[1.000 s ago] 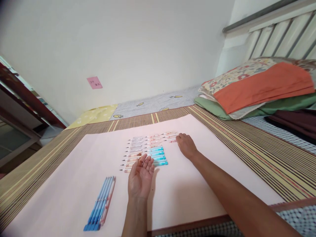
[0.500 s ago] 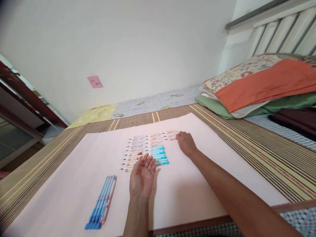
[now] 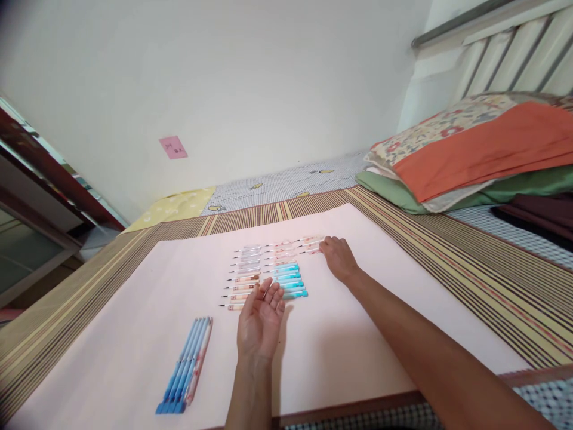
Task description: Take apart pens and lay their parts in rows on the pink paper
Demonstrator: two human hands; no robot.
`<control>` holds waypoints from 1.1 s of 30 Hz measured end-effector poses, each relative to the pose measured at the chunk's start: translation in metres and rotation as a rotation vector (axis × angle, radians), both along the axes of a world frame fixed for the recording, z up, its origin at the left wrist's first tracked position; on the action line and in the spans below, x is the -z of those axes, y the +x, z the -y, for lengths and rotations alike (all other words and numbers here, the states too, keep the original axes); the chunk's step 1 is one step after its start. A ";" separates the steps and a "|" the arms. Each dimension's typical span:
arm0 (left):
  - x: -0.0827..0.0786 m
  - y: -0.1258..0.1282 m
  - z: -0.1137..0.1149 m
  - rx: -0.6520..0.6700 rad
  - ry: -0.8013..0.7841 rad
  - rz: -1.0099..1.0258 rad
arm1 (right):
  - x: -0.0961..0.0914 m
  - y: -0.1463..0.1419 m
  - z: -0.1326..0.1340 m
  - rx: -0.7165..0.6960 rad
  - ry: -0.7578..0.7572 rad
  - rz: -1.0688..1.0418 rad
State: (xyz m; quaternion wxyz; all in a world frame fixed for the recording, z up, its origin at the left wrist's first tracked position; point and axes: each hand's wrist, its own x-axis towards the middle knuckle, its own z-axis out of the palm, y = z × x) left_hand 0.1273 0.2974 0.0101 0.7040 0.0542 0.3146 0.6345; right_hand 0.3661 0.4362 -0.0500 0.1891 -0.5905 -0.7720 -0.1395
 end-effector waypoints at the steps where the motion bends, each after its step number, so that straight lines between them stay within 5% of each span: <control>1: 0.000 0.000 0.000 -0.001 -0.001 0.002 | 0.000 0.000 -0.001 0.001 0.001 0.000; 24: -0.002 0.002 0.001 -0.002 -0.006 -0.004 | -0.001 -0.001 0.005 -0.002 0.018 -0.057; 28: 0.001 -0.001 0.000 0.010 0.020 -0.016 | -0.009 -0.004 0.030 -0.064 0.063 -0.153; 33: 0.006 0.001 -0.001 0.022 0.051 -0.028 | -0.021 -0.023 0.096 -0.206 0.046 -0.390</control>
